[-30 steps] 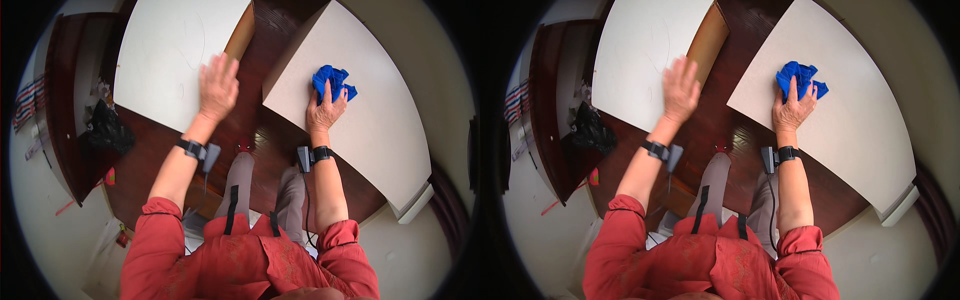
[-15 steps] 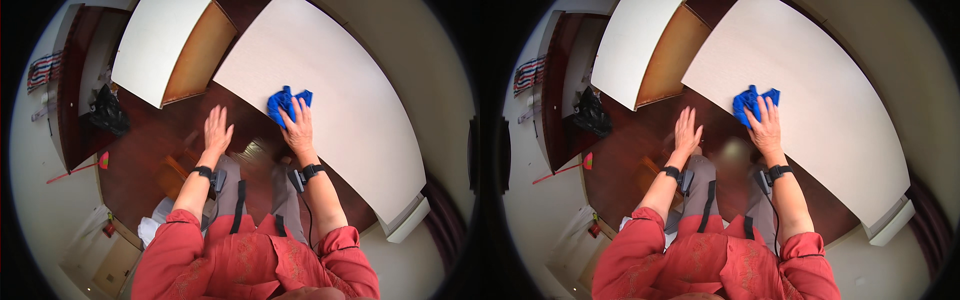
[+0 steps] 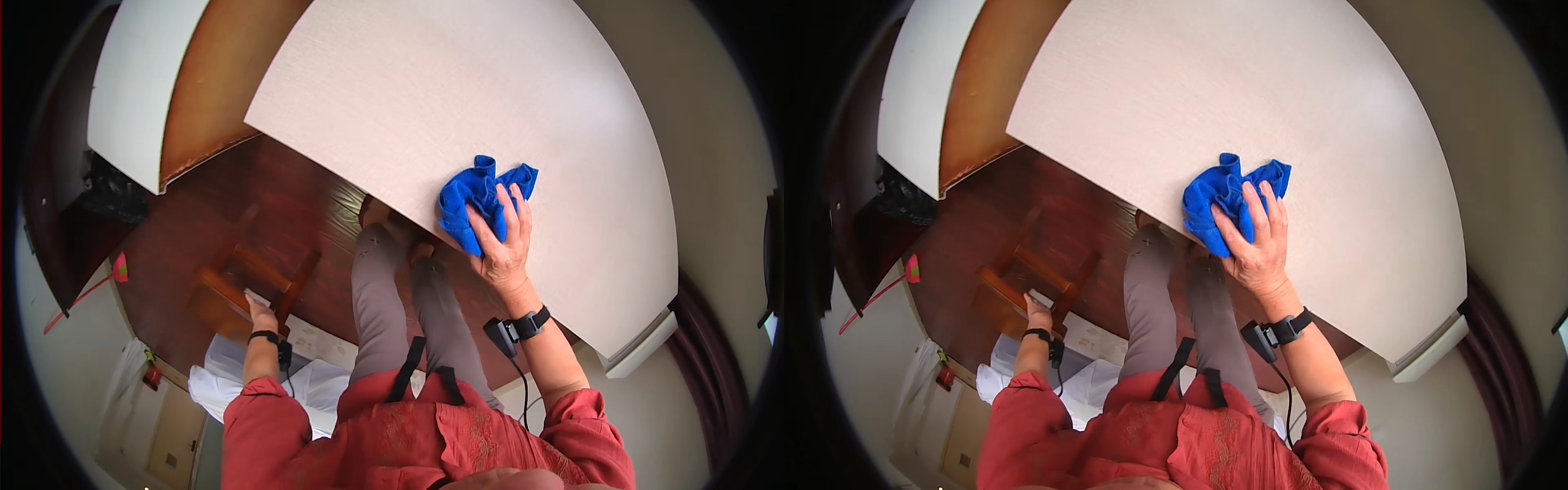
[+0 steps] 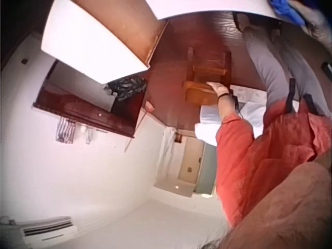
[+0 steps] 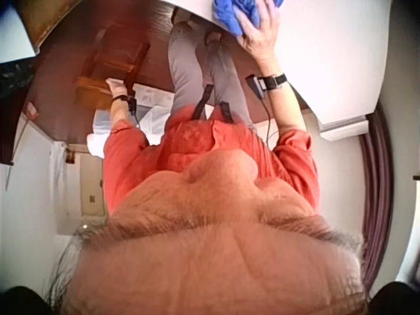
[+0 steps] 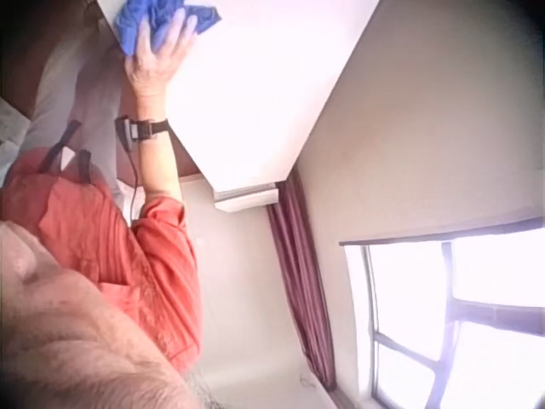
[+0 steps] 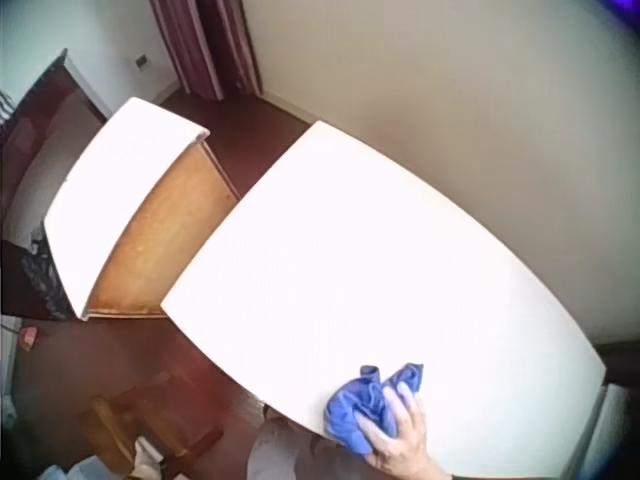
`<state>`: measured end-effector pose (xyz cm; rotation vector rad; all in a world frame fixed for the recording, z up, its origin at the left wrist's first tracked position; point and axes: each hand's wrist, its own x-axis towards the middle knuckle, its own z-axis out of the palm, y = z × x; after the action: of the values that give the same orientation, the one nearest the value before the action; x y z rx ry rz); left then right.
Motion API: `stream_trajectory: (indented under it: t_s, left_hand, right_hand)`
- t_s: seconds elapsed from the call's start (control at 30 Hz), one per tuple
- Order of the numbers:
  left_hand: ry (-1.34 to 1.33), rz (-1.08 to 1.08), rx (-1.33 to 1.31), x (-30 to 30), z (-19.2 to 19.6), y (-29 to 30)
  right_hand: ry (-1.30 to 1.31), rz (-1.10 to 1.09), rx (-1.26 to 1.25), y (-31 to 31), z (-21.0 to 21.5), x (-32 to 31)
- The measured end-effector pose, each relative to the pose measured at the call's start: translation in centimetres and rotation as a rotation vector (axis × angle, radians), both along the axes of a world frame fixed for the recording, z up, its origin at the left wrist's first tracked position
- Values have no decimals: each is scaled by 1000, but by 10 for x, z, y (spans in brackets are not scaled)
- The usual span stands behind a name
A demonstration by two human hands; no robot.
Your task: Wiping down various pieces of furniture in a room using a blue cloth.
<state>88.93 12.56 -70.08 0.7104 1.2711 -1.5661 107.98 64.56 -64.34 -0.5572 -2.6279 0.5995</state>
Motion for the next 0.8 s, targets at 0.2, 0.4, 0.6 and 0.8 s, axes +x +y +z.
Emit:
stream_trajectory:
  t_s: [0.2, 0.4, 0.6, 0.8]
  left_hand:
    - [-157, 43, 309, 8, -20, -8]
    - [-451, 197, 566, 71, -30, 71]
    - [-626, 593, 386, 66, -1, 228]
    - [-749, 242, 951, -5, 55, 289]
  right_hand:
    - [-60, -10, -18, 0, -10, 1]
    - [-57, -10, 1, 13, -3, -8]
    - [-44, -32, -36, 25, 0, -4]
    - [-35, -15, -35, 49, 20, 10]
